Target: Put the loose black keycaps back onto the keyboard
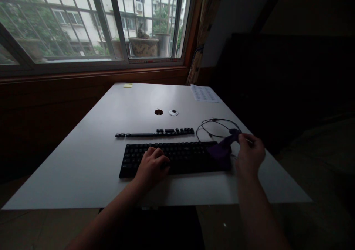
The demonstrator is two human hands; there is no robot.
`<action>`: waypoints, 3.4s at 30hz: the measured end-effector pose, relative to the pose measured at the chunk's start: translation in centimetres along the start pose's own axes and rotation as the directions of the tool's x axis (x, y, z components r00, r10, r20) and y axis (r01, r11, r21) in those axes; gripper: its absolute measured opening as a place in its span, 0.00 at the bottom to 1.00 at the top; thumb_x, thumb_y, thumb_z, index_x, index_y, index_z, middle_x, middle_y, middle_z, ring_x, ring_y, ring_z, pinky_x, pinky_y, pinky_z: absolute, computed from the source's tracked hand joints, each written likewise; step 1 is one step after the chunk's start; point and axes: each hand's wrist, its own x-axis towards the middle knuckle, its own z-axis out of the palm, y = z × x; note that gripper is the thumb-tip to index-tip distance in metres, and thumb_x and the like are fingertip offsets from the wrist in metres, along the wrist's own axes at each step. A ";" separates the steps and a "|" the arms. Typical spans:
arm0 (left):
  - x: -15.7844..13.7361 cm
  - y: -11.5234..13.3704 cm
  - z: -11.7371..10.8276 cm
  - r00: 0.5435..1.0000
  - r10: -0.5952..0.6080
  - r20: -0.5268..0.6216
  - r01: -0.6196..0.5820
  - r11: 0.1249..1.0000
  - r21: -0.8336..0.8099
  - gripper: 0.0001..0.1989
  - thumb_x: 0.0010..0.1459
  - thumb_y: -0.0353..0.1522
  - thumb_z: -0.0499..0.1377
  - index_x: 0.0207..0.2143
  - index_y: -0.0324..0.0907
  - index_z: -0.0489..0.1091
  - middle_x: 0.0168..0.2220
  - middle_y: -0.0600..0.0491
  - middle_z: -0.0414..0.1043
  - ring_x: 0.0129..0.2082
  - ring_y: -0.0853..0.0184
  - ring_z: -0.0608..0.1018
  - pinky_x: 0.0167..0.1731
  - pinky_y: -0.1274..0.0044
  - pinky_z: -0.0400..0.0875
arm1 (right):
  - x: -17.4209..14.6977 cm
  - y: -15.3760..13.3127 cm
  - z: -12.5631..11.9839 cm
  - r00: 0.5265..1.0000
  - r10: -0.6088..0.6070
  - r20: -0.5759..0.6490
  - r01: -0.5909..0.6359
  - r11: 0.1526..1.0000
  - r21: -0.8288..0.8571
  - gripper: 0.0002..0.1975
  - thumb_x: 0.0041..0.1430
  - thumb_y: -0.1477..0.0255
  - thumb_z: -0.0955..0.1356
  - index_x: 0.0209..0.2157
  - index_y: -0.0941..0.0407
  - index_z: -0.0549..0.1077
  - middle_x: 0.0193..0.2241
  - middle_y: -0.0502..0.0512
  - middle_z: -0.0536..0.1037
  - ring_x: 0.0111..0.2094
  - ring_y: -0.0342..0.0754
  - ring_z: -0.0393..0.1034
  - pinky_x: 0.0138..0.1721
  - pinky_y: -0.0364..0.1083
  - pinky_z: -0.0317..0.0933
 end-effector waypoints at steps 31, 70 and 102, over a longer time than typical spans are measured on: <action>-7.4 -8.5 -8.1 0.973 -0.170 -0.157 0.190 0.975 0.118 0.22 0.63 0.43 0.62 0.58 0.49 0.66 0.58 0.46 0.68 0.56 0.50 0.70 0.56 0.54 0.67 | -14.4 -4.4 1.8 0.126 -0.495 0.860 0.826 0.532 0.185 0.27 0.62 0.67 0.72 0.62 0.46 0.69 0.50 0.59 0.74 0.48 0.56 0.64 0.50 0.57 0.62; -9.9 -8.9 -7.6 0.985 -0.168 -0.039 0.171 0.982 0.083 0.35 0.61 0.44 0.64 0.67 0.53 0.57 0.66 0.47 0.62 0.62 0.49 0.68 0.59 0.54 0.66 | -13.5 -5.5 0.7 0.055 -0.511 0.858 0.639 0.678 0.362 0.27 0.64 0.74 0.65 0.64 0.52 0.63 0.63 0.60 0.69 0.69 0.55 0.54 0.68 0.65 0.53; 12.9 -13.0 -1.1 0.988 -0.009 0.153 -0.017 0.986 0.166 0.07 0.56 0.38 0.69 0.35 0.46 0.83 0.41 0.45 0.76 0.44 0.54 0.70 0.44 0.66 0.67 | -13.2 -5.8 0.8 0.078 -0.470 0.879 0.578 0.740 0.344 0.23 0.66 0.72 0.65 0.61 0.52 0.65 0.62 0.60 0.69 0.69 0.55 0.53 0.69 0.65 0.50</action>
